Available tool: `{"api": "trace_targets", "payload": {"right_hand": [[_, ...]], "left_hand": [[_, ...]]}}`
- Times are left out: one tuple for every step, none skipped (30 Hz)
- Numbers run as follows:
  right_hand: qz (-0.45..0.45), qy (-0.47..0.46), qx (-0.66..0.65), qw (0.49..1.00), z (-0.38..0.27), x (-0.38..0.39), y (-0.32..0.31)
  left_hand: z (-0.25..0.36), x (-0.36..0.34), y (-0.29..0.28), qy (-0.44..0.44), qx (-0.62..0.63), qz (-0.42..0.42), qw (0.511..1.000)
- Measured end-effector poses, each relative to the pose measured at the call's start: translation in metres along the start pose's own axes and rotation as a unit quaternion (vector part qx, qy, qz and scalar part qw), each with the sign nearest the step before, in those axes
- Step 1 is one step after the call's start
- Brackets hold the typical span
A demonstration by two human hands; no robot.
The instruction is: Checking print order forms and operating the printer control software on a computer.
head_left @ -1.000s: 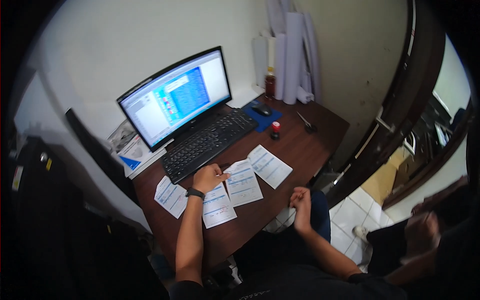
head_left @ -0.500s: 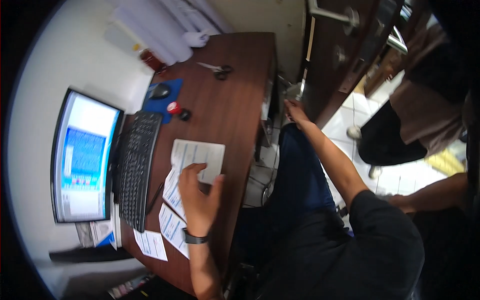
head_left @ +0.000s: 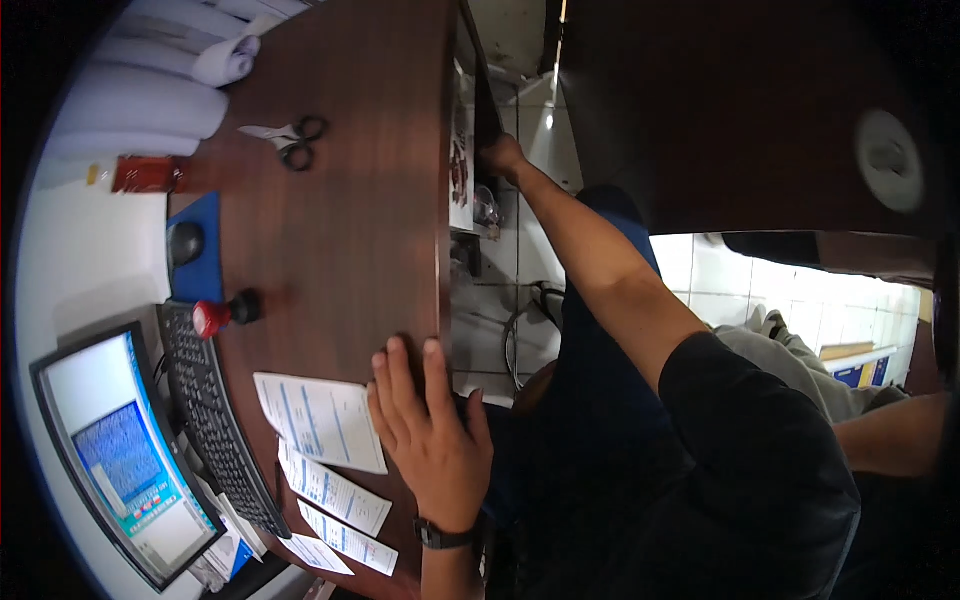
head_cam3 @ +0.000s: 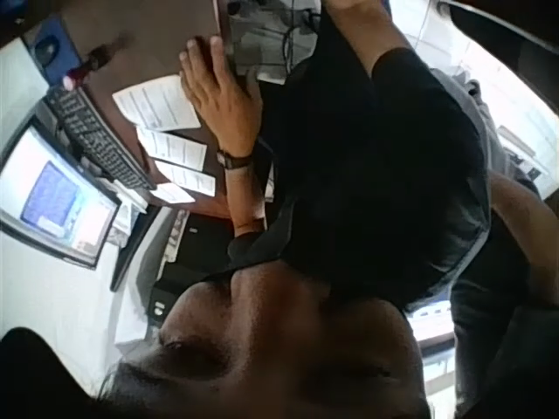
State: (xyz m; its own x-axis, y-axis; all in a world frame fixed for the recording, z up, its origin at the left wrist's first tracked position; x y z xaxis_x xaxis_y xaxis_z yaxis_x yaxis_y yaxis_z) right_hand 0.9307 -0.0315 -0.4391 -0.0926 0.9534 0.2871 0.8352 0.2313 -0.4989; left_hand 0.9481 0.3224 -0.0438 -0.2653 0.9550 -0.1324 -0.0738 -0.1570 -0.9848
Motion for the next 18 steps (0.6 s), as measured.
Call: {"api": "trace_targets", "payload": {"right_hand": [[-0.029,0.000,-0.029,0.999,0.015,-0.019,-0.006],[-0.068,0.002,-0.069,0.995,0.017,-0.025,0.003],[-0.044,0.046,-0.145,0.987,0.027,-0.027,0.006],[-0.038,0.090,-0.237,0.967,0.003,-0.008,0.034],[-0.037,0.089,-0.317,0.944,-0.010,-0.003,0.047],[-0.028,0.087,-0.392,0.916,-0.018,-0.005,0.054],[-0.026,0.100,-0.428,0.898,-0.020,-0.017,0.059],[-0.021,0.116,-0.458,0.881,-0.011,-0.028,0.063],[-0.054,0.088,-0.478,0.872,-0.017,-0.030,0.075],[-0.083,0.059,-0.496,0.862,-0.021,-0.032,0.085],[-0.002,-0.050,-0.362,0.931,0.016,-0.065,0.060],[0.067,-0.154,-0.201,0.965,0.060,-0.090,0.026],[0.062,-0.136,-0.214,0.965,0.053,-0.076,0.045],[0.001,0.001,-0.297,0.955,0.012,-0.052,0.081],[-0.055,0.130,-0.358,0.923,-0.015,-0.034,0.097],[-0.052,0.136,-0.360,0.921,-0.017,-0.035,0.093],[-0.059,0.083,-0.393,0.914,-0.017,-0.040,0.086],[-0.067,0.029,-0.425,0.902,-0.019,-0.043,0.079]], "left_hand": [[0.007,-0.004,0.001,-0.001,0.013,-0.001,1.000],[0.010,-0.005,0.006,0.004,0.014,-0.016,1.000],[0.009,-0.005,0.009,-0.010,0.005,-0.019,1.000],[-0.002,-0.001,0.006,-0.033,-0.031,-0.025,0.999],[-0.004,-0.003,0.003,-0.041,-0.043,-0.027,0.998],[-0.008,0.002,0.001,-0.049,-0.074,-0.043,0.995],[-0.006,0.003,-0.003,-0.051,-0.076,-0.039,0.995],[-0.005,0.002,-0.002,-0.054,-0.071,-0.039,0.995],[-0.002,-0.006,-0.005,-0.049,-0.071,-0.013,0.996],[0.002,-0.012,-0.009,-0.043,-0.067,0.015,0.997],[0.011,-0.007,0.005,-0.025,-0.015,-0.032,0.999],[0.020,-0.004,0.018,-0.013,-0.001,-0.033,0.999],[0.012,0.000,0.021,-0.030,-0.035,-0.041,0.998],[-0.002,0.004,0.012,-0.049,-0.094,-0.043,0.993],[-0.008,0.006,0.004,-0.045,-0.119,-0.048,0.991],[-0.008,0.007,-0.001,-0.055,-0.117,-0.037,0.991],[-0.008,0.010,-0.001,-0.062,-0.105,-0.029,0.992],[-0.004,0.013,-0.002,-0.056,-0.100,-0.036,0.993]]}}
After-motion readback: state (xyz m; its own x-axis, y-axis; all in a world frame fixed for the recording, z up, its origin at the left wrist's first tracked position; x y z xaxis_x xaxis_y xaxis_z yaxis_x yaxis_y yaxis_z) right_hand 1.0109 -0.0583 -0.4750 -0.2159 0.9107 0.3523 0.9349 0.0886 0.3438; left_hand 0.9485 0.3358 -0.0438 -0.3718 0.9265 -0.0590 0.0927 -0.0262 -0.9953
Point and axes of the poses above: each hand's wrist, its own x-axis away from the middle knuckle, its own y-axis out of the palm, z = x × y, the point moved 7 cm from there along -x, towards the middle knuckle, and after that the axes turned 6 degrees about z, right-handed, at the moved point
